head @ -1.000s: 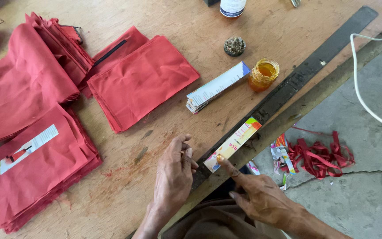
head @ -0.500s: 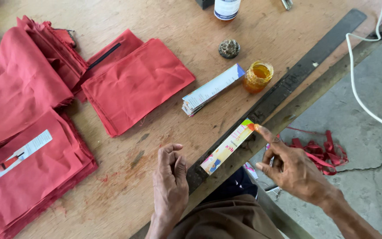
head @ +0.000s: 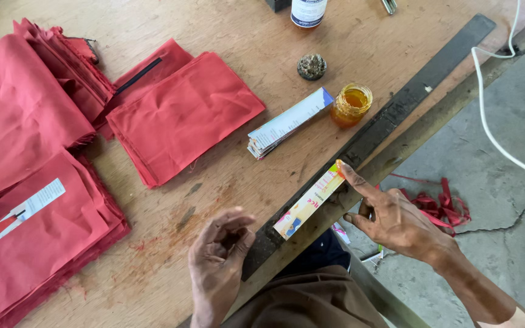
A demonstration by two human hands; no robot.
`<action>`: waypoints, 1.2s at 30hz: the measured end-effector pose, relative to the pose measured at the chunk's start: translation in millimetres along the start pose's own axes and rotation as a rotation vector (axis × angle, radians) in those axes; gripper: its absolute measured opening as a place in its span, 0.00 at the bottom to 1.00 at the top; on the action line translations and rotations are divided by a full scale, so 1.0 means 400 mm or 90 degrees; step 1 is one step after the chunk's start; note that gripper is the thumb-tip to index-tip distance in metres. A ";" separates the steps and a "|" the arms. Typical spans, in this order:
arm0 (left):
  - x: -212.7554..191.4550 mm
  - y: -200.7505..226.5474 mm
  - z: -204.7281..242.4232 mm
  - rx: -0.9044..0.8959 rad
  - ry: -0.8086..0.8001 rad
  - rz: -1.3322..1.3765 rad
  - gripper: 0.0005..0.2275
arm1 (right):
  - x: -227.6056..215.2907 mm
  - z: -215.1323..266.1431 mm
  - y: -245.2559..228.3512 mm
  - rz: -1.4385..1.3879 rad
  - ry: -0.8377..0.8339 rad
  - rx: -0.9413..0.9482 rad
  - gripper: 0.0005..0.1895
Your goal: The person applies adhesive to labels and leather panels using a small applicator and then presses the labels onto the red leather surfaces by hand.
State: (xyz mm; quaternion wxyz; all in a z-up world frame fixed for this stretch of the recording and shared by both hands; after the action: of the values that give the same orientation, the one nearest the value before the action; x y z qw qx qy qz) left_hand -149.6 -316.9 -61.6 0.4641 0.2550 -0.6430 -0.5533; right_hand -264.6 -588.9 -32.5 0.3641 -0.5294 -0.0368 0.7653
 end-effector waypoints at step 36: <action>0.084 0.056 0.085 0.281 -0.067 -0.431 0.11 | 0.202 0.072 -0.132 0.416 -0.016 -0.218 0.53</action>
State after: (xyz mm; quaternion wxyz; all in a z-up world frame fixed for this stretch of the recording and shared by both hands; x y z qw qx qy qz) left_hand -190.1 -323.2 -28.5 0.1564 0.5174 -0.6488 -0.5356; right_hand -275.4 -492.5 -59.9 0.0061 -0.5573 0.0024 0.8303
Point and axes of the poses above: each hand's wrist, its own z-axis away from the middle knuckle, its own x-axis out of the palm, y = z × x, the point moved 4 cm from there along -z, towards the middle knuckle, and after that the axes turned 11 degrees about z, right-handed, at the moved point
